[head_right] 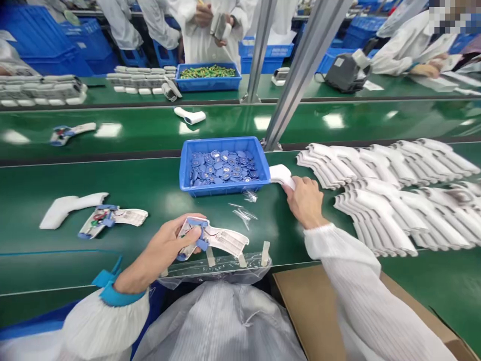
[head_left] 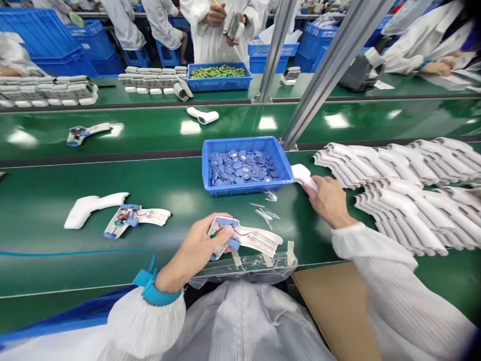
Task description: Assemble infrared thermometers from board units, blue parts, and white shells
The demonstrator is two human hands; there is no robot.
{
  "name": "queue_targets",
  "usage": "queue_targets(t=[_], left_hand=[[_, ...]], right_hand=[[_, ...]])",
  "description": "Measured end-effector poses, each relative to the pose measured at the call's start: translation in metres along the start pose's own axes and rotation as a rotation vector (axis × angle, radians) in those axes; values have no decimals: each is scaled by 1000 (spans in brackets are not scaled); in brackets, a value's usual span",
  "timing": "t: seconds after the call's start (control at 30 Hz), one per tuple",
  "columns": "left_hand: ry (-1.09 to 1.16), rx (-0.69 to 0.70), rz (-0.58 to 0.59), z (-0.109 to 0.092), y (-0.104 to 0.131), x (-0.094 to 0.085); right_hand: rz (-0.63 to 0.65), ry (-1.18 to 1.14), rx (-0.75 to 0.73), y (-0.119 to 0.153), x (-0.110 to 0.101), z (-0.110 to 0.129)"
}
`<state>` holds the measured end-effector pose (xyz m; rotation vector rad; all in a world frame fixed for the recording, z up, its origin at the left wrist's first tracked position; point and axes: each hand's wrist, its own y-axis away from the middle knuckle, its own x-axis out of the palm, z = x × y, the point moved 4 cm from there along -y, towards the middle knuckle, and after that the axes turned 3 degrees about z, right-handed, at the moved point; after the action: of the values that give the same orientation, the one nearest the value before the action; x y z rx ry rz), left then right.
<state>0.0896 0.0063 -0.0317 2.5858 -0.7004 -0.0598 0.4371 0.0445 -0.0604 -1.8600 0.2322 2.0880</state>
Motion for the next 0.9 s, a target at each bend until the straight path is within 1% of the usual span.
queue_targets(t=[0.07, 0.1, 0.17, 0.2, 0.27, 0.3, 0.37, 0.43, 0.5, 0.57, 0.6, 0.67, 0.7, 0.73, 0.8, 0.83, 0.9], left_hand=[[7, 9, 21, 2, -2, 0], [5, 10, 27, 4, -3, -1], [6, -3, 23, 7, -5, -3], [13, -11, 14, 8, -7, -4], [40, -20, 4, 11, -9, -6], [52, -18, 4, 11, -10, -6], [53, 8, 15, 11, -10, -6], [36, 62, 41, 9, -9, -6], [22, 123, 73, 6, -8, -5], [-23, 142, 61, 5, -6, -6], [-61, 143, 36, 6, -6, -7], [-150, 155, -18, 7, -5, -9], [-188, 175, -23, 7, -4, -9], [-217, 200, -6, 8, -3, -8], [-263, 237, 4, 9, 1, -5], [-299, 251, -28, 10, 4, -5], [-417, 275, -157, 12, 11, -6]], right_hand=[[-26, 0, 5, 30, -7, -6], [-60, 2, 17, 45, -14, -8], [-154, 0, 15, 76, -32, -4], [-216, -8, -26, 90, -43, 4], [-296, -12, -164, 114, -62, 29], [-311, -13, -249, 123, -69, 44], [-301, -27, -400, 136, -77, 76], [-257, -59, -542, 144, -76, 104], [-196, -86, -662, 149, -69, 127], [-132, -109, -733, 150, -58, 143], [-99, -125, -739, 149, -54, 149], [-2, -180, -690, 145, -46, 155], [85, -224, -642, 141, -43, 156], [197, -276, -587, 138, -40, 156], [449, -395, -485, 133, -37, 153], [564, -470, -441, 132, -37, 151], [736, -660, -356, 132, -39, 147]])
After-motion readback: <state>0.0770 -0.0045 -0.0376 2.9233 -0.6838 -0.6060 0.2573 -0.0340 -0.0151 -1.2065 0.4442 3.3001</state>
